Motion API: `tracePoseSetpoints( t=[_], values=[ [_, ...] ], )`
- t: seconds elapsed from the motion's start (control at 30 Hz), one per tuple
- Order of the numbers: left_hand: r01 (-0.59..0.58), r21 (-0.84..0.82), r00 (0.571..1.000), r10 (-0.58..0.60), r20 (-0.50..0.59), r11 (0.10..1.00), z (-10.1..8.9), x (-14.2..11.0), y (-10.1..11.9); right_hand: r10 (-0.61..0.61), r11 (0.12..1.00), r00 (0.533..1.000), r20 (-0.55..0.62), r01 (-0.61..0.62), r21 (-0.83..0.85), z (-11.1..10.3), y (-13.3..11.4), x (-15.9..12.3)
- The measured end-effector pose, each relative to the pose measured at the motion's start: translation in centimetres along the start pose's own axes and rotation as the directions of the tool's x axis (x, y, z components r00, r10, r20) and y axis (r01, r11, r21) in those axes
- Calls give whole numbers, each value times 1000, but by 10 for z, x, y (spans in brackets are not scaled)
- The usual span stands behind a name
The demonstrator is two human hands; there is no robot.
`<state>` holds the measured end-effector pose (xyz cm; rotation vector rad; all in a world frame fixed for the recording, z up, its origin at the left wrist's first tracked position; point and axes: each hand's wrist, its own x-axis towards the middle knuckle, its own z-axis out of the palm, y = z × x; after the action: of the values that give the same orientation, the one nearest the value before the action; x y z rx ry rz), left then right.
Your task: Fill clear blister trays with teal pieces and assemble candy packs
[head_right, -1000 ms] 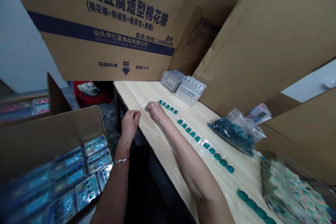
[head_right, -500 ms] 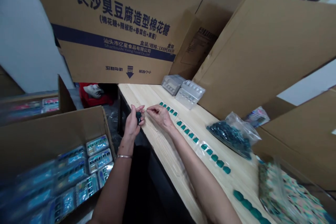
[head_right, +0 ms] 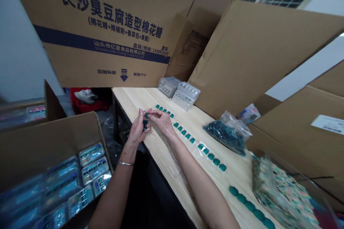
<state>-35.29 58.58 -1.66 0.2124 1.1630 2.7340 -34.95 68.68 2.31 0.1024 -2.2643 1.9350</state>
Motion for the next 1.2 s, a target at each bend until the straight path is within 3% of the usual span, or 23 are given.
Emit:
tracePoseSetpoints(
  t=[0.1,0.2,0.47,0.53,0.63,0.7,0.77,0.97,1.1,1.2],
  values=[
    [-8,35,1000,7,22,999,-3,2,0,73,986,994,-83,-60,154,-11,1,4],
    [-11,125,1000,10,8,992,-6,4,2,115,964,992,-47,-100,246,-18,0,5],
    [-41,260,996,60,-66,965,-2,4,1,60,980,997,-41,-51,194,-22,7,3],
    [-113,393,984,157,-81,913,-3,5,0,33,993,998,-50,-27,114,-23,8,2],
    [-274,629,928,373,-27,728,-3,7,-1,-73,990,994,-78,63,-128,-23,6,-1],
    [-334,715,896,441,40,614,-1,6,0,-170,949,981,-91,138,-283,-21,3,-4],
    [-343,751,887,457,62,564,1,5,1,-211,925,972,-103,164,-343,-20,1,-6],
    [-309,755,905,424,46,578,0,6,0,-24,997,995,-101,15,-80,-22,1,-6],
    [-369,755,888,446,115,542,-3,7,-1,122,983,992,-21,-117,140,-25,3,-2],
    [-372,747,886,450,109,551,-7,8,1,142,972,990,-18,-136,191,-26,4,3]
  ],
)
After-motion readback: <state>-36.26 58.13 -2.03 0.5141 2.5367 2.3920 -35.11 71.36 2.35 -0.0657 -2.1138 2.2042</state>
